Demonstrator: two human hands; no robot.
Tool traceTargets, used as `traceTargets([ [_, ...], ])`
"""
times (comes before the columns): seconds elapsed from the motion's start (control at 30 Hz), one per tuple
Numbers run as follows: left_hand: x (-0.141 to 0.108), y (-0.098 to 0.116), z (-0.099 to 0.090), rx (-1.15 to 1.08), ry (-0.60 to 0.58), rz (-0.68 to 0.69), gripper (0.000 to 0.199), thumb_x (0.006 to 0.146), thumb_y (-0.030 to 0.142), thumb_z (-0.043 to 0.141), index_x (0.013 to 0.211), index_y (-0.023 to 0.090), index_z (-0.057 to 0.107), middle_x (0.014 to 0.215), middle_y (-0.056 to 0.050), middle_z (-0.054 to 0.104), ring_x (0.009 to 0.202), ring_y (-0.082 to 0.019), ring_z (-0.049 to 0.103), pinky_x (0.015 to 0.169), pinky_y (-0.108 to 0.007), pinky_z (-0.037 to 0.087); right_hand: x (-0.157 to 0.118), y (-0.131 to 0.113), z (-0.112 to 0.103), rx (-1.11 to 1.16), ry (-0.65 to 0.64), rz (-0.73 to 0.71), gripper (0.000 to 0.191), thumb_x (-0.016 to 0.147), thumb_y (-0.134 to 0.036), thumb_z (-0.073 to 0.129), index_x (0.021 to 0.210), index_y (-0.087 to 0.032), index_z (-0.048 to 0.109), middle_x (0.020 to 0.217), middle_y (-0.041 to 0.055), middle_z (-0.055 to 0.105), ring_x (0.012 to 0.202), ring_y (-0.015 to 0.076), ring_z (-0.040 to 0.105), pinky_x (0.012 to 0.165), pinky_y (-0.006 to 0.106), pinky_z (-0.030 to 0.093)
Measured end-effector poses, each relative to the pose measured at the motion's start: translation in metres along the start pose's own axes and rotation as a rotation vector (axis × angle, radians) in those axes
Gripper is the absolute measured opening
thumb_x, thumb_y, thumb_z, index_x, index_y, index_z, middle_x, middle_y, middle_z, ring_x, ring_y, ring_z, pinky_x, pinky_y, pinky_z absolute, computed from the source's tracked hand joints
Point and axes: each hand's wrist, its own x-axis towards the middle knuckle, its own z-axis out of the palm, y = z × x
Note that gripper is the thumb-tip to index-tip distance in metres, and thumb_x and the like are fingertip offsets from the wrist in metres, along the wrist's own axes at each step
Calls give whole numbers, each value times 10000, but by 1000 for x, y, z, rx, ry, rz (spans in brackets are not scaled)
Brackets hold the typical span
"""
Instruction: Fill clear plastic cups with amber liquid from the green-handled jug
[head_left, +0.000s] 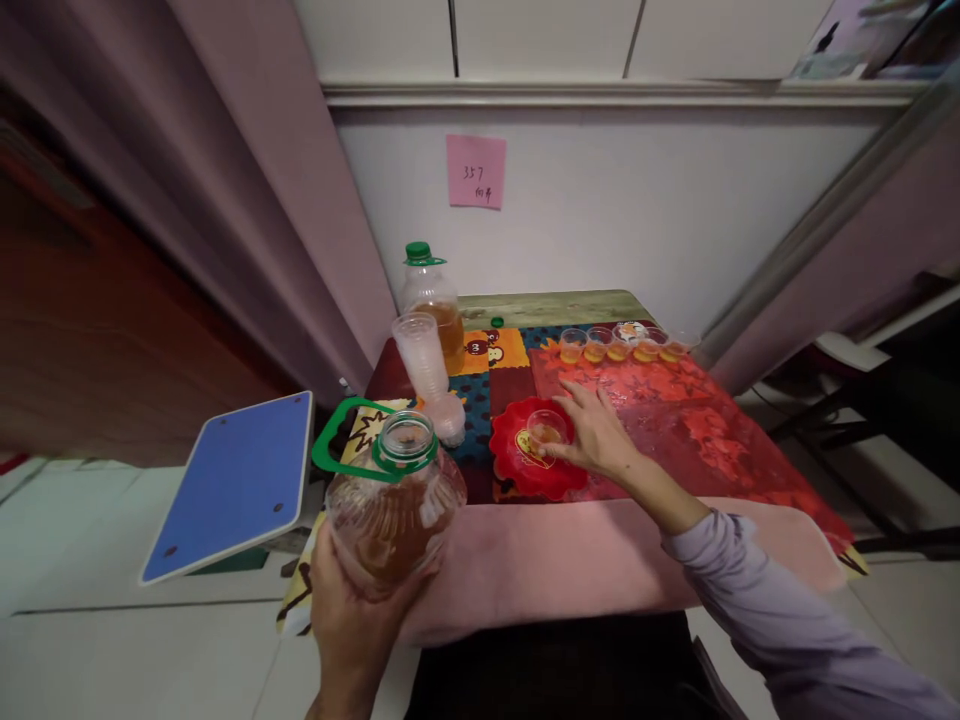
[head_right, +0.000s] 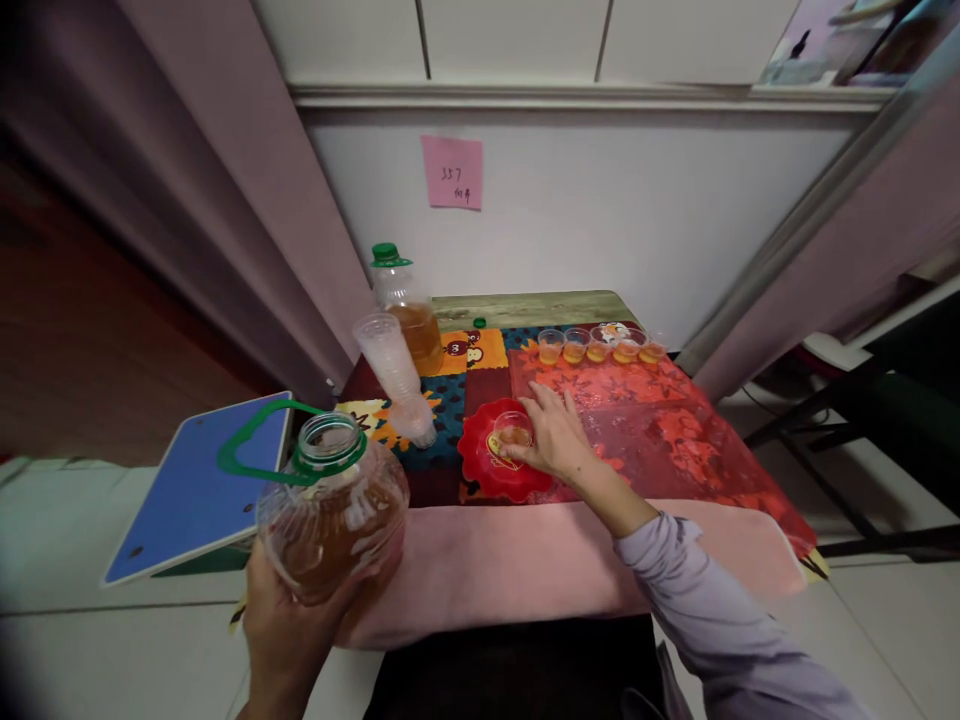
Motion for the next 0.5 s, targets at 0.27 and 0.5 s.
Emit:
traceTargets([
  [0.27, -3, 0, 1, -3, 46, -122, 1319, 529, 988, 795, 1533, 180, 517, 1398, -214, 674, 1316, -511, 663, 1088, -710, 578, 12, -9, 8, -76, -174, -12, 703, 882, -535, 833, 1439, -124, 711, 1722, 302, 478, 1625, 463, 445, 1343, 783, 172],
  [0.5, 4, -7, -1, -81, -98, -134, 1207, 573, 789, 929, 1556, 232, 505, 1410, -191, 691, 1315, -495, 687, 1107, -702, 588, 18, 7, 0, 82, -74, -68, 599, 790, -538, 882, 1247, -166, 769, 1667, 277, 551, 1546, 464, 539, 1310, 808, 218],
])
